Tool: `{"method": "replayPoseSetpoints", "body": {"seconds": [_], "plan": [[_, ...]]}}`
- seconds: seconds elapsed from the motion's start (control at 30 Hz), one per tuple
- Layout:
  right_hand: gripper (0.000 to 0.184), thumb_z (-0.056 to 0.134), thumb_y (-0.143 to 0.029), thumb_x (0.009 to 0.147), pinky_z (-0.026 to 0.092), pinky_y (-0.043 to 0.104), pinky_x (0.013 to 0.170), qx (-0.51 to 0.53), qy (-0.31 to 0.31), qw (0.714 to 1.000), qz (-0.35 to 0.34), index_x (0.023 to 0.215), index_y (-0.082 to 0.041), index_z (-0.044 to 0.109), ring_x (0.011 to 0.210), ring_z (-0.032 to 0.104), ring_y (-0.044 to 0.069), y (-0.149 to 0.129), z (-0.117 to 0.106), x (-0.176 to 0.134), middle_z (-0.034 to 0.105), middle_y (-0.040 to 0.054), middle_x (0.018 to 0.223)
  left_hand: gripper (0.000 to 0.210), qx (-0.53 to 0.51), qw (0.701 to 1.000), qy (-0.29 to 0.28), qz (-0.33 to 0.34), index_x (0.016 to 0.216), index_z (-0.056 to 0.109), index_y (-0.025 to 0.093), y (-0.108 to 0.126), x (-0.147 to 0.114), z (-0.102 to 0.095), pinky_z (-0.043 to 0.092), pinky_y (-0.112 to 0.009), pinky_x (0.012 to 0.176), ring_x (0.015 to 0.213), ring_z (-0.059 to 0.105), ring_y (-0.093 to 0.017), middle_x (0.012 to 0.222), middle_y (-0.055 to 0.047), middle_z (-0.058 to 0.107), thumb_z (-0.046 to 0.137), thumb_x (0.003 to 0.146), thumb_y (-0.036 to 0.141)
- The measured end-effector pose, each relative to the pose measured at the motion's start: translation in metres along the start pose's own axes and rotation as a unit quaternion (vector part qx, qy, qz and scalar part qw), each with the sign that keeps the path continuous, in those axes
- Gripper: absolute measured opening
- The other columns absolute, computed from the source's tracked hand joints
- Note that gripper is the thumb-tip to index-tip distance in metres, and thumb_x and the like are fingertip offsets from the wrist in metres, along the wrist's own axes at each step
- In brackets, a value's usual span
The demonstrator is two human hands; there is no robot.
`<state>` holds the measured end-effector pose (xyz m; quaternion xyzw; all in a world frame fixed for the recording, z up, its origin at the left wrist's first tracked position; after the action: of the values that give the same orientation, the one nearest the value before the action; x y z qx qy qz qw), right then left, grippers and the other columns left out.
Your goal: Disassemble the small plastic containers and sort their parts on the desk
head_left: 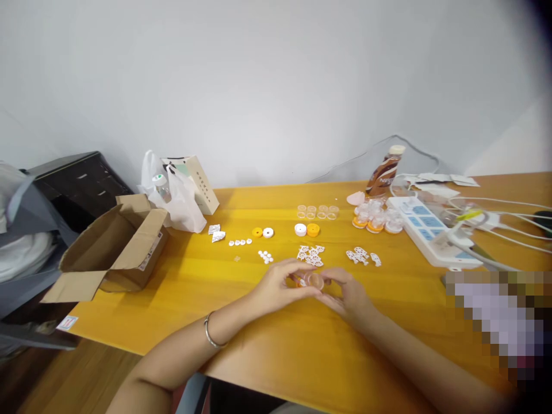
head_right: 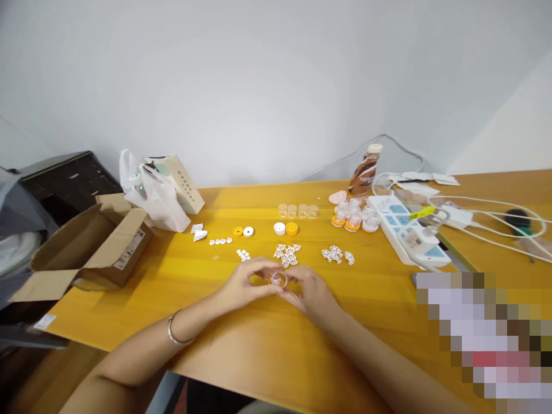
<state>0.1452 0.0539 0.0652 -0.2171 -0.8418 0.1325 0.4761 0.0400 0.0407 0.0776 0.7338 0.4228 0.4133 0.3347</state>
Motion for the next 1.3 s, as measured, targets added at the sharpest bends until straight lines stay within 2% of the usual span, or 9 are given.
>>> {"method": "replayPoseSetpoints", "body": {"seconds": [0.1, 0.2, 0.37, 0.53, 0.77, 0.97, 1.17, 1.2, 1.3], "plan": [[0.031, 0.059, -0.035, 0.082, 0.052, 0.032, 0.061, 0.007, 0.020, 0.999, 0.035, 0.107, -0.027, 0.042, 0.069, 0.063, 0.019, 0.008, -0.003, 0.000, 0.062, 0.0032, 0.081, 0.031, 0.012, 1.000, -0.001, -0.011, 0.101, 0.064, 0.017, 0.000, 0.012, -0.010, 0.049, -0.025, 0.075, 0.082, 0.062, -0.015, 0.094, -0.007, 0.067, 0.064, 0.075, 0.034], [0.044, 0.062, -0.037, 0.079, 0.052, 0.034, 0.065, 0.020, 0.030, 0.996, 0.085, 0.114, -0.025, 0.038, 0.071, 0.061, 0.019, 0.021, -0.004, -0.001, 0.061, 0.0034, 0.085, 0.024, 0.031, 0.998, 0.050, -0.027, 0.095, 0.065, 0.016, -0.019, 0.041, -0.042, 0.047, -0.025, 0.079, 0.081, 0.062, -0.014, 0.090, -0.005, 0.069, 0.056, 0.081, 0.033], [0.045, 0.066, -0.041, 0.073, 0.050, 0.033, 0.068, 0.020, -0.117, 0.980, 0.158, 0.108, -0.022, 0.044, 0.076, 0.058, 0.018, 0.035, 0.024, -0.005, 0.058, 0.0038, 0.086, 0.020, 0.128, 0.975, 0.147, -0.104, 0.080, 0.068, 0.014, -0.090, 0.105, -0.099, 0.044, -0.026, 0.080, 0.081, 0.061, -0.016, 0.085, -0.005, 0.069, 0.061, 0.073, 0.031], [0.040, 0.068, -0.036, 0.071, 0.048, 0.033, 0.072, 0.036, -0.176, 0.971, 0.160, 0.103, -0.022, 0.049, 0.079, 0.056, 0.019, 0.032, 0.040, -0.010, 0.057, 0.0034, 0.086, 0.026, 0.124, 0.970, 0.157, -0.139, 0.074, 0.067, 0.009, -0.144, 0.144, -0.099, 0.044, -0.025, 0.070, 0.069, 0.059, -0.015, 0.074, -0.005, 0.067, 0.056, 0.075, 0.032], [0.013, 0.060, -0.026, 0.078, 0.048, 0.032, 0.071, 0.041, -0.185, 0.972, 0.141, 0.089, -0.022, 0.055, 0.078, 0.056, 0.018, 0.025, 0.043, -0.006, 0.059, 0.0035, 0.083, 0.022, 0.096, 0.970, 0.159, -0.154, 0.079, 0.067, 0.008, -0.169, 0.159, -0.091, 0.044, -0.024, 0.071, 0.072, 0.060, -0.014, 0.076, -0.005, 0.068, 0.061, 0.074, 0.028], [0.012, 0.061, -0.024, 0.077, 0.048, 0.030, 0.070, 0.039, -0.184, 0.972, 0.142, 0.087, -0.021, 0.056, 0.077, 0.056, 0.018, 0.023, 0.042, -0.004, 0.059, 0.0030, 0.082, 0.027, 0.089, 0.966, 0.188, -0.154, 0.091, 0.065, 0.004, -0.161, 0.156, -0.097, 0.046, -0.030, 0.080, 0.086, 0.062, -0.020, 0.095, -0.015, 0.068, 0.066, 0.071, 0.022], [0.015, 0.061, -0.026, 0.078, 0.048, 0.031, 0.072, 0.046, -0.186, 0.971, 0.142, 0.092, -0.021, 0.056, 0.078, 0.056, 0.018, 0.025, 0.042, -0.006, 0.059, 0.0038, 0.083, 0.025, 0.090, 0.967, 0.214, -0.103, 0.095, 0.064, 0.010, -0.099, 0.112, -0.092, 0.045, -0.027, 0.083, 0.090, 0.061, -0.017, 0.099, -0.011, 0.067, 0.053, 0.084, 0.029], [0.017, 0.061, -0.026, 0.078, 0.048, 0.031, 0.073, 0.050, -0.184, 0.971, 0.140, 0.093, -0.021, 0.056, 0.079, 0.056, 0.018, 0.025, 0.042, -0.006, 0.059, 0.0038, 0.083, 0.024, 0.090, 0.972, 0.197, -0.088, 0.093, 0.065, 0.012, -0.084, 0.098, -0.085, 0.045, -0.026, 0.081, 0.088, 0.061, -0.016, 0.096, -0.009, 0.068, 0.054, 0.083, 0.031], [0.016, 0.060, -0.027, 0.080, 0.048, 0.031, 0.073, 0.063, -0.184, 0.972, 0.135, 0.095, -0.022, 0.058, 0.079, 0.057, 0.018, 0.024, 0.042, -0.006, 0.059, 0.0032, 0.083, 0.024, 0.094, 0.996, 0.004, 0.000, 0.097, 0.065, 0.018, -0.038, 0.056, -0.035, 0.046, -0.027, 0.081, 0.089, 0.060, -0.016, 0.096, -0.006, 0.067, 0.052, 0.085, 0.034]]}}
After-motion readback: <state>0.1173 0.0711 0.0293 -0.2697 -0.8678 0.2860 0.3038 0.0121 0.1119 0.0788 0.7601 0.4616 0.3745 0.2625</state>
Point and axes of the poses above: each hand's wrist, its own x-axis towards the middle knuckle, its own z-axis out of the palm, y = z × x, the point moved 10 cm from there along x, towards the middle knuckle
